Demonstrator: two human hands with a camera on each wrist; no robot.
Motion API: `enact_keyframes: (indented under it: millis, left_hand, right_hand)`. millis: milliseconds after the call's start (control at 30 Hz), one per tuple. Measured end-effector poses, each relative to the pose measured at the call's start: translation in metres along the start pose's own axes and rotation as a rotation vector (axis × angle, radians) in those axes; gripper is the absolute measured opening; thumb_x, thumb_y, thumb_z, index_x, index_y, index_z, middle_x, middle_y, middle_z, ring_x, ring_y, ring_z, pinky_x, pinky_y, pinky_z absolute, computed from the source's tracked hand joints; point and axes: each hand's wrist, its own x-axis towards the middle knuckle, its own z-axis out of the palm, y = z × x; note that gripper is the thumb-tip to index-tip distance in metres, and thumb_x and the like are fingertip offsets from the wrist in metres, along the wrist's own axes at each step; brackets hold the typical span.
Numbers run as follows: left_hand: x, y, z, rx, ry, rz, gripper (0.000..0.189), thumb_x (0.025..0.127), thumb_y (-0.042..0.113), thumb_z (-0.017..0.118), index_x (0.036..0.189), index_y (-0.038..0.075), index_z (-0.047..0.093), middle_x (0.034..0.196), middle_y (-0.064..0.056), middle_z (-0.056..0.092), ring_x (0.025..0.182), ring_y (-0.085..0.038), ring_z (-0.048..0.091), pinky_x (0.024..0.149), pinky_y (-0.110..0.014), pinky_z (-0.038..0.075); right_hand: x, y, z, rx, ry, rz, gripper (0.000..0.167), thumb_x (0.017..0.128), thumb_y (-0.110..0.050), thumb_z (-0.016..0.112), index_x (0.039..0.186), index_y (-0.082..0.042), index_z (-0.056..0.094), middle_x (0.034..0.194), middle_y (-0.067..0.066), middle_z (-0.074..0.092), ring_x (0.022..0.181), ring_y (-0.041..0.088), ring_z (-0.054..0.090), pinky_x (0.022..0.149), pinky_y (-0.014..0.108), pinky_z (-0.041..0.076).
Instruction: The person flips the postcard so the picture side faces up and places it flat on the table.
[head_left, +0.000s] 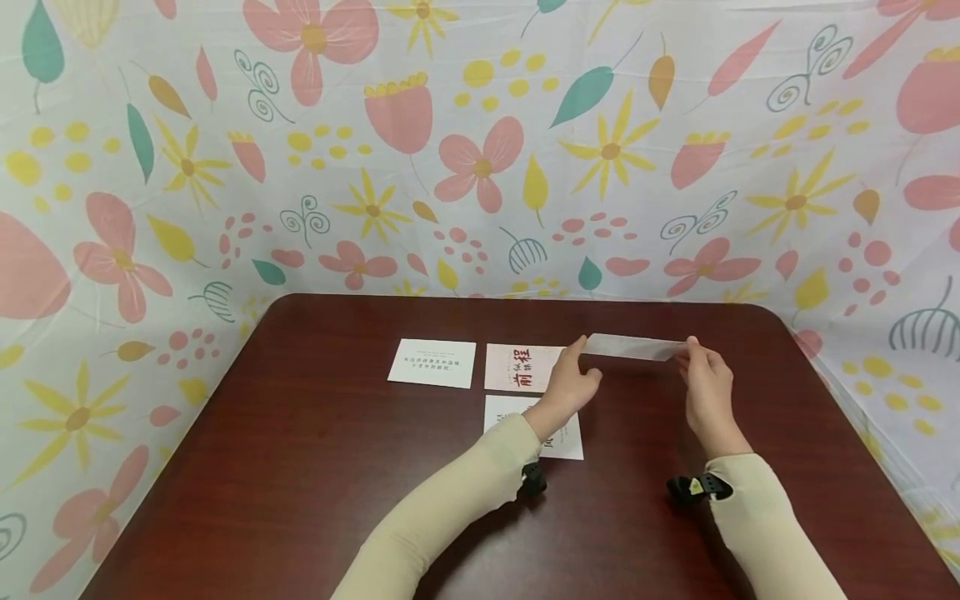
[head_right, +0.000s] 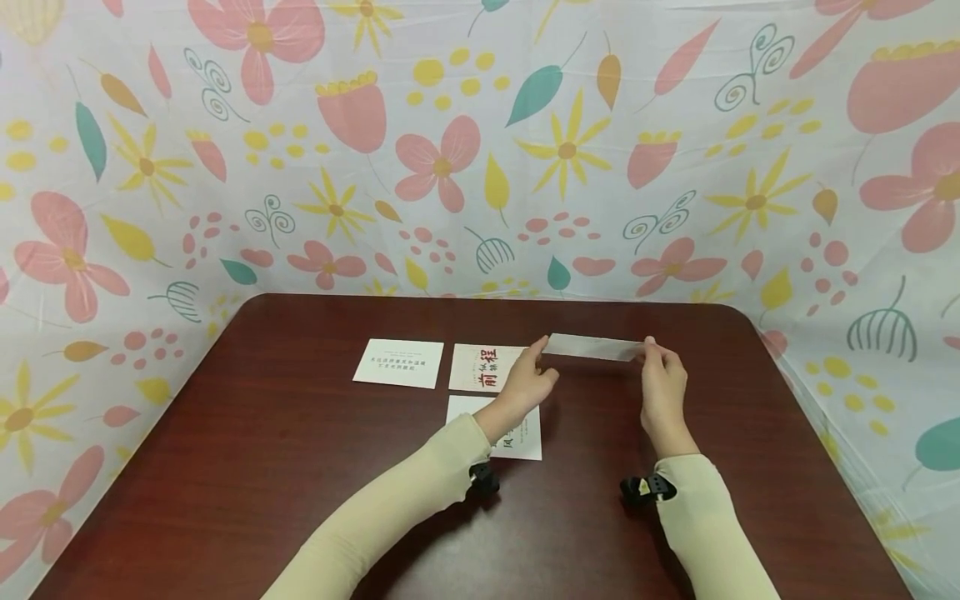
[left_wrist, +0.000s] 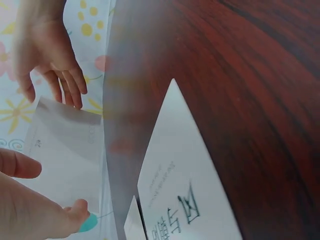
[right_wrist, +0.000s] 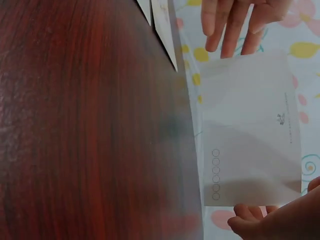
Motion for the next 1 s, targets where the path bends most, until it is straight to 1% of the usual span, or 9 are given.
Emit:
enact_keyframes:
  millis: [133,333,500,567,667,767,800,867,1000]
  left_hand:
    - [-0.001,-0.003,0.002,-0.026,0.03,-0.027,0.046,0.1,0.013,0.042,0.146,0.006,0.041,0.149,-0.012,0.039,0.14,-0.025,0.031,0.113,-0.037,0.027]
    - [-0.004,-0.005,0.0,-0.05,0.067,-0.022,0.044,0.104,0.027,0.038,0.137,0.0,0.052,0.137,-0.013,0.051,0.131,-0.027,0.043,0.109,-0.036,0.034]
    - [-0.003,-0.007,-0.002,-0.074,0.047,-0.046,0.041,0.101,0.023,0.045,0.133,-0.002,0.055,0.13,-0.013,0.054,0.125,-0.027,0.049,0.103,-0.036,0.041]
    - [-0.003,-0.008,-0.002,-0.068,0.029,-0.047,0.04,0.099,0.016,0.048,0.133,-0.003,0.054,0.129,-0.014,0.054,0.123,-0.027,0.05,0.1,-0.035,0.043]
    - [-0.003,-0.01,-0.004,-0.042,0.014,-0.035,0.039,0.095,0.008,0.05,0.132,-0.004,0.054,0.128,-0.016,0.056,0.12,-0.026,0.052,0.096,-0.034,0.046]
    - [-0.003,-0.011,-0.005,-0.016,0.009,-0.036,0.038,0.094,0.005,0.049,0.13,-0.002,0.057,0.127,-0.015,0.059,0.119,-0.025,0.054,0.094,-0.033,0.047]
    - [-0.003,-0.011,-0.005,-0.013,0.009,-0.038,0.038,0.094,0.004,0.049,0.13,-0.002,0.058,0.126,-0.014,0.059,0.118,-0.025,0.055,0.094,-0.033,0.048]
    - [-0.003,-0.011,-0.006,-0.019,0.008,-0.049,0.038,0.093,0.004,0.049,0.13,-0.001,0.058,0.124,-0.014,0.061,0.115,-0.023,0.056,0.091,-0.032,0.049]
    - [-0.001,-0.012,-0.004,-0.061,0.011,-0.065,0.039,0.092,0.002,0.048,0.129,-0.002,0.058,0.125,-0.015,0.061,0.109,-0.021,0.058,0.083,-0.027,0.049]
  right_hand:
    - [-0.001,0.002,-0.004,0.03,-0.019,0.005,0.039,0.098,-0.044,0.047,0.117,-0.01,0.048,0.114,-0.004,0.045,0.129,0.024,0.041,0.114,0.036,0.026]
    - [0.0,0.004,-0.008,0.05,-0.016,-0.002,0.022,0.101,-0.028,0.046,0.112,-0.01,0.052,0.109,-0.004,0.05,0.109,0.01,0.05,0.111,0.033,0.031]
    - [0.0,0.005,-0.009,0.026,-0.003,-0.036,0.014,0.101,-0.015,0.043,0.107,-0.013,0.055,0.105,-0.005,0.053,0.1,0.004,0.05,0.091,0.017,0.042]
    - [0.0,0.006,-0.01,-0.022,-0.001,-0.037,0.016,0.1,-0.012,0.044,0.109,-0.014,0.056,0.106,-0.006,0.054,0.099,0.004,0.049,0.077,0.013,0.042]
    - [-0.001,0.006,-0.012,-0.155,-0.01,-0.037,0.026,0.099,-0.01,0.046,0.123,-0.012,0.056,0.114,-0.004,0.054,0.104,0.009,0.049,0.074,0.012,0.041]
    - [0.0,0.008,-0.014,-0.291,-0.025,-0.034,0.04,0.098,-0.009,0.048,0.138,-0.008,0.05,0.124,0.0,0.052,0.119,0.02,0.048,0.077,0.014,0.044]
    - [0.0,0.008,-0.015,-0.325,-0.031,-0.036,0.043,0.098,-0.009,0.049,0.141,-0.006,0.047,0.127,0.001,0.051,0.124,0.023,0.046,0.082,0.015,0.045]
    - [0.001,0.009,-0.017,-0.367,-0.042,-0.027,0.046,0.097,-0.008,0.051,0.143,-0.006,0.046,0.131,0.003,0.05,0.128,0.027,0.043,0.083,0.016,0.047]
    - [0.003,0.012,-0.022,-0.415,-0.067,-0.015,0.046,0.097,-0.009,0.052,0.143,-0.006,0.046,0.138,0.011,0.047,0.128,0.028,0.043,0.085,0.02,0.049]
